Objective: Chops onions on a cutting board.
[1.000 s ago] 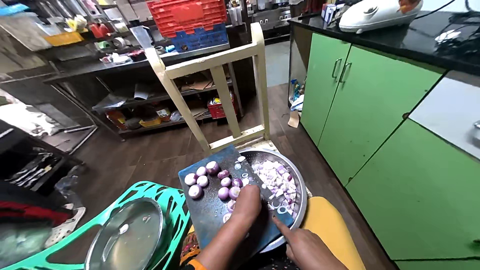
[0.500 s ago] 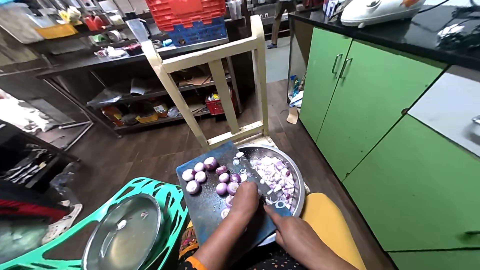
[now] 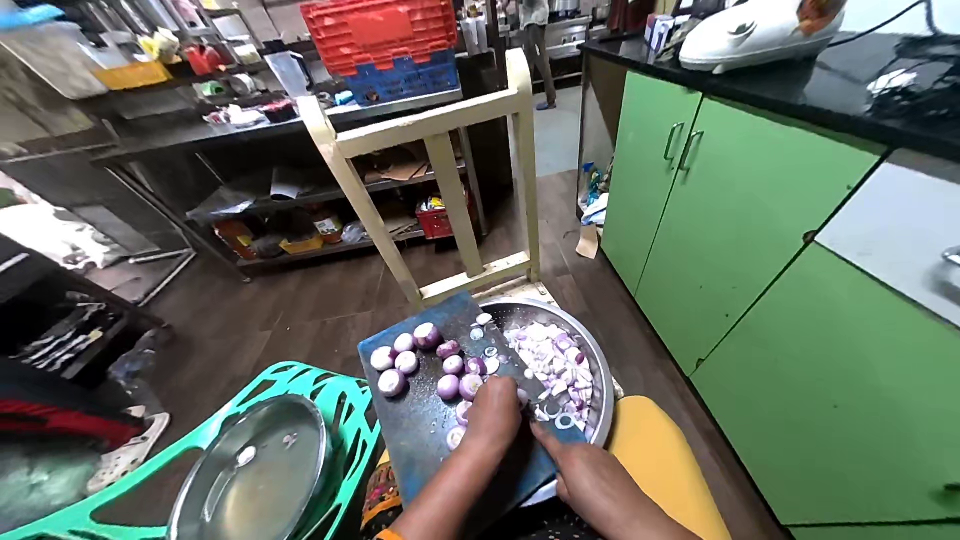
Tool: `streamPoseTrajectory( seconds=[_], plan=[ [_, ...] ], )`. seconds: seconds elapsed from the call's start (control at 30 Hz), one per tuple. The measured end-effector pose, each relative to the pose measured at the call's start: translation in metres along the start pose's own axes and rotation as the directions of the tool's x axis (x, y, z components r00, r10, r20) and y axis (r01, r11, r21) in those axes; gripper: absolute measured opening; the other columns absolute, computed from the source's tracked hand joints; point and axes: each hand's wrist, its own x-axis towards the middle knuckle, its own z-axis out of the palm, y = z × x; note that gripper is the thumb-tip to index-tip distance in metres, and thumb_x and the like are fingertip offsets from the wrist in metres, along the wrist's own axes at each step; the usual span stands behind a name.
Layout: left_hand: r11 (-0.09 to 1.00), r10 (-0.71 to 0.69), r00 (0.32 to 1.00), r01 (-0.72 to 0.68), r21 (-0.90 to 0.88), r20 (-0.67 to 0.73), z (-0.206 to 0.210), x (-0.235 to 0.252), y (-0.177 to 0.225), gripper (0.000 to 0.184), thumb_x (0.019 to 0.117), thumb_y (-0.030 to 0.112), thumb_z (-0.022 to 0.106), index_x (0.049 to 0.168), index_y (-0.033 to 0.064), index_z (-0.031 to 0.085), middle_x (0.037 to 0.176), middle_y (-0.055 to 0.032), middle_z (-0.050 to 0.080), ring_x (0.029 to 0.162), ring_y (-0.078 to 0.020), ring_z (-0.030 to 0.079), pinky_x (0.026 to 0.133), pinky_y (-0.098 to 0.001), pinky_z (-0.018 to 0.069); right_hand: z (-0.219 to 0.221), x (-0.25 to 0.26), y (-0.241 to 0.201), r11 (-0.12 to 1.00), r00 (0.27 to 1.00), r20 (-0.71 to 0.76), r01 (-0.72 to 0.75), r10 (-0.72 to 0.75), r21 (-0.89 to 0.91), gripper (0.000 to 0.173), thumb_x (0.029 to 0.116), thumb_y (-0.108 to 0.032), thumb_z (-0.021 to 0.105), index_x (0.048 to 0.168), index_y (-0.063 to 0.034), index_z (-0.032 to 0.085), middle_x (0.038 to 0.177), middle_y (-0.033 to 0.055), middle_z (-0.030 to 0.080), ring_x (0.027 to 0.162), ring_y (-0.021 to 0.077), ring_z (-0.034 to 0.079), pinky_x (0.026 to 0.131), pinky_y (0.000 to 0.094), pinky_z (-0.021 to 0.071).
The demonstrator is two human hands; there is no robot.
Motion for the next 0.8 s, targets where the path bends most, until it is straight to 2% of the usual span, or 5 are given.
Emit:
streamPoseTrajectory(
  seconds=[0.13, 0.3, 0.5, 0.7, 0.8],
  plan=[
    [1.000, -0.028, 1.000, 0.028, -0.012, -0.001, 0.002, -0.001, -0.001, 0.016, 0.0968, 0.014, 0.065, 0.101, 0.0013, 0.074, 0.108, -0.0191, 0.073, 0.108, -0.0362, 0.070, 0.094, -0.0538, 0.0574, -0.012, -0.030, 0.008, 1.000, 0.999, 0.043, 0.010, -0.010, 0.016, 0.077, 0.0964, -0.014, 0.057, 0.165, -0.0315, 0.026, 0.094, 0.0192, 0.072, 0.090, 0.0407, 0.071, 0.078, 0.0592, 0.0560],
    [0.999, -0.033, 0.999, 0.033, 0.012, 0.004, 0.006, -0.004, 0.003, 0.013, 0.0941, 0.012, 0.067, 0.097, 0.0019, 0.074, 0.105, -0.0180, 0.073, 0.105, -0.0344, 0.071, 0.092, -0.0527, 0.0584, -0.002, 0.001, -0.002, 1.000, 0.999, -0.026, 0.026, -0.026, -0.018, 0.071, 0.0977, -0.011, 0.053, 0.163, -0.0275, 0.031, 0.097, 0.0201, 0.071, 0.093, 0.0413, 0.071, 0.080, 0.0596, 0.0563],
    [1.000, -0.025, 0.999, 0.024, -0.012, -0.023, 0.005, -0.004, -0.002, 0.013, 0.0948, 0.010, 0.064, 0.097, 0.0007, 0.073, 0.104, -0.0183, 0.073, 0.105, -0.0346, 0.071, 0.093, -0.0525, 0.0580, -0.011, -0.030, 0.009, 1.000, 0.999, 0.032, 0.017, -0.017, -0.006, 0.076, 0.0966, -0.015, 0.056, 0.165, -0.0317, 0.027, 0.093, 0.0186, 0.072, 0.089, 0.0406, 0.071, 0.077, 0.0589, 0.0561],
    [0.999, -0.041, 0.999, 0.041, 0.002, -0.009, 0.007, -0.004, -0.001, 0.012, 0.0917, 0.009, 0.067, 0.098, 0.0018, 0.074, 0.105, -0.0180, 0.073, 0.105, -0.0346, 0.071, 0.091, -0.0529, 0.0586, 0.000, 0.007, -0.005, 0.999, 0.999, -0.027, 0.024, -0.025, -0.038, 0.071, 0.0980, -0.011, 0.052, 0.164, -0.0287, 0.030, 0.098, 0.0196, 0.072, 0.094, 0.0416, 0.071, 0.079, 0.0599, 0.0562],
    [1.000, -0.026, 1.000, 0.026, 0.011, -0.007, 0.006, -0.008, -0.003, 0.014, 0.0940, 0.008, 0.063, 0.100, 0.0008, 0.073, 0.107, -0.0184, 0.073, 0.107, -0.0345, 0.071, 0.093, -0.0519, 0.0581, -0.002, -0.017, 0.004, 0.998, 0.999, 0.040, 0.026, -0.024, -0.053, 0.075, 0.0970, -0.012, 0.055, 0.164, -0.0312, 0.028, 0.096, 0.0200, 0.072, 0.092, 0.0417, 0.071, 0.078, 0.0601, 0.0559]
  ],
)
